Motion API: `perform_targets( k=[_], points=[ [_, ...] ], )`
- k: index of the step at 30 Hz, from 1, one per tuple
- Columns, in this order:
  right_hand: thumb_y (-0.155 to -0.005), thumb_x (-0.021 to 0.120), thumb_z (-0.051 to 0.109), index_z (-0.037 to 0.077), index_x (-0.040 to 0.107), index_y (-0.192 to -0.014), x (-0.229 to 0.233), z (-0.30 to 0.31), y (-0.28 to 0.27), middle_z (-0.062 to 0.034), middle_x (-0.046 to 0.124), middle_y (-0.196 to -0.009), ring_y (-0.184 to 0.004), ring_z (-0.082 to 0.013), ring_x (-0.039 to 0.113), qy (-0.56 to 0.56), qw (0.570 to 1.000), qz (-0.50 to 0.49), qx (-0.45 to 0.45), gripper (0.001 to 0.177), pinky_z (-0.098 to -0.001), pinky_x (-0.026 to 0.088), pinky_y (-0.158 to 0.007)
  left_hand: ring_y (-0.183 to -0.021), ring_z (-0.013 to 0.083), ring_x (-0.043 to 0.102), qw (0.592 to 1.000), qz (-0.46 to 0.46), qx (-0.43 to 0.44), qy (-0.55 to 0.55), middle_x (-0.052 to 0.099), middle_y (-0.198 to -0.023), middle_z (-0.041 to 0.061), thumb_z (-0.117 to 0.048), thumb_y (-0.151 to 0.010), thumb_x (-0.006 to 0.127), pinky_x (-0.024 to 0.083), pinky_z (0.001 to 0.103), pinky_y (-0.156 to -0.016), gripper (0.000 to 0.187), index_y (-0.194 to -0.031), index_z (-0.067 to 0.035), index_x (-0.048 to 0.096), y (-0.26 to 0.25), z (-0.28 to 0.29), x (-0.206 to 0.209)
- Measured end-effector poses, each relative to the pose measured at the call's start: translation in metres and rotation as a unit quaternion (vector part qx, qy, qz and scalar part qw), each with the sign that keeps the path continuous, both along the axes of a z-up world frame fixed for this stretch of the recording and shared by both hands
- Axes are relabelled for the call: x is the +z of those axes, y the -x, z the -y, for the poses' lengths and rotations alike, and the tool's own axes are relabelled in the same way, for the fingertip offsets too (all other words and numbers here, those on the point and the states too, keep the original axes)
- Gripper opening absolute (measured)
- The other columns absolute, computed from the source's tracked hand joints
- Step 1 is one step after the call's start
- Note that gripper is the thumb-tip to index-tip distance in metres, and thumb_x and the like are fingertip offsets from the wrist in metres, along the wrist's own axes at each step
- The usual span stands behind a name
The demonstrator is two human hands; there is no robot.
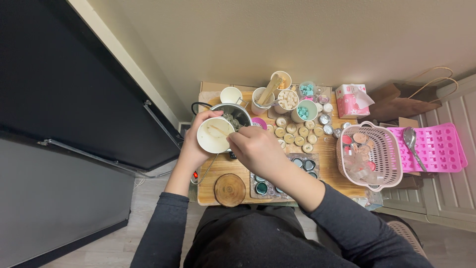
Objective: The worker prepares and arranges components for making small decorative candles, including wiping containers and sorting decorative wax segments.
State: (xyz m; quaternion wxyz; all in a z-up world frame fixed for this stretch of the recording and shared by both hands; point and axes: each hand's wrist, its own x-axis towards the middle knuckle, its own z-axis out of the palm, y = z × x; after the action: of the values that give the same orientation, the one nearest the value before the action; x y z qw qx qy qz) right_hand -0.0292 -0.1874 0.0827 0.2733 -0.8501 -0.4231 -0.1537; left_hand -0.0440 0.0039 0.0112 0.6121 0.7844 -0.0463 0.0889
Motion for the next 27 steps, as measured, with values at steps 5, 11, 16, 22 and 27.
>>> perform_targets(
  k=[5,11,16,22,27],
  points=[
    [-0.087,0.073,0.009,0.002,0.067,-0.088,-0.007,-0.003,0.001,-0.0095,0.060,-0.073,-0.067,-0.0293,0.064,0.005,1.000,0.006,0.005,0.010,-0.0426,0.051,-0.056,-0.125,0.0263,0.068,0.999,0.036,-0.001,-0.025,0.069,-0.137,0.012,-0.006,-0.072,0.087,0.055,0.035,-0.101,0.062,-0.124,-0.010,0.054,-0.004,0.000,-0.002],
    [-0.088,0.074,0.012,0.003,0.068,-0.080,-0.017,-0.002,0.006,-0.0108,0.064,-0.070,-0.064,-0.0313,0.066,-0.013,0.998,-0.054,-0.005,0.014,-0.0424,0.052,-0.056,-0.122,0.0273,0.069,0.998,0.056,0.006,-0.030,0.069,-0.136,0.013,-0.006,-0.071,0.088,0.055,0.036,-0.100,0.063,-0.123,-0.009,0.053,-0.001,0.000,-0.001],
    [-0.090,0.074,0.013,0.002,0.075,-0.087,-0.013,-0.001,0.009,-0.0122,0.072,-0.075,-0.063,-0.0260,0.071,-0.110,0.983,-0.143,-0.039,0.011,-0.0343,0.056,-0.057,-0.119,0.0272,0.069,0.995,0.097,0.009,-0.038,0.068,-0.135,0.013,-0.007,-0.071,0.089,0.055,0.036,-0.100,0.066,-0.125,-0.007,0.052,-0.001,-0.002,-0.007],
    [-0.090,0.076,0.014,0.002,0.078,-0.087,-0.017,0.003,0.017,-0.0086,0.072,-0.066,-0.053,-0.0138,0.069,-0.136,0.961,-0.222,-0.094,0.013,-0.0276,0.052,-0.050,-0.108,0.0239,0.073,0.998,0.054,0.023,-0.028,0.072,-0.117,0.009,-0.008,-0.072,0.090,0.057,0.034,-0.095,0.069,-0.131,-0.010,0.054,-0.002,-0.001,-0.009],
    [-0.092,0.076,0.014,0.000,0.078,-0.090,-0.024,0.004,0.029,-0.0018,0.068,-0.062,-0.053,-0.0041,0.056,-0.207,0.922,-0.308,-0.114,0.014,-0.0225,0.044,-0.049,-0.112,0.0252,0.073,0.998,0.027,0.051,-0.032,0.072,-0.121,0.009,-0.006,-0.067,0.089,0.058,0.035,-0.093,0.072,-0.129,-0.012,0.051,-0.003,-0.001,-0.008]
  ],
)
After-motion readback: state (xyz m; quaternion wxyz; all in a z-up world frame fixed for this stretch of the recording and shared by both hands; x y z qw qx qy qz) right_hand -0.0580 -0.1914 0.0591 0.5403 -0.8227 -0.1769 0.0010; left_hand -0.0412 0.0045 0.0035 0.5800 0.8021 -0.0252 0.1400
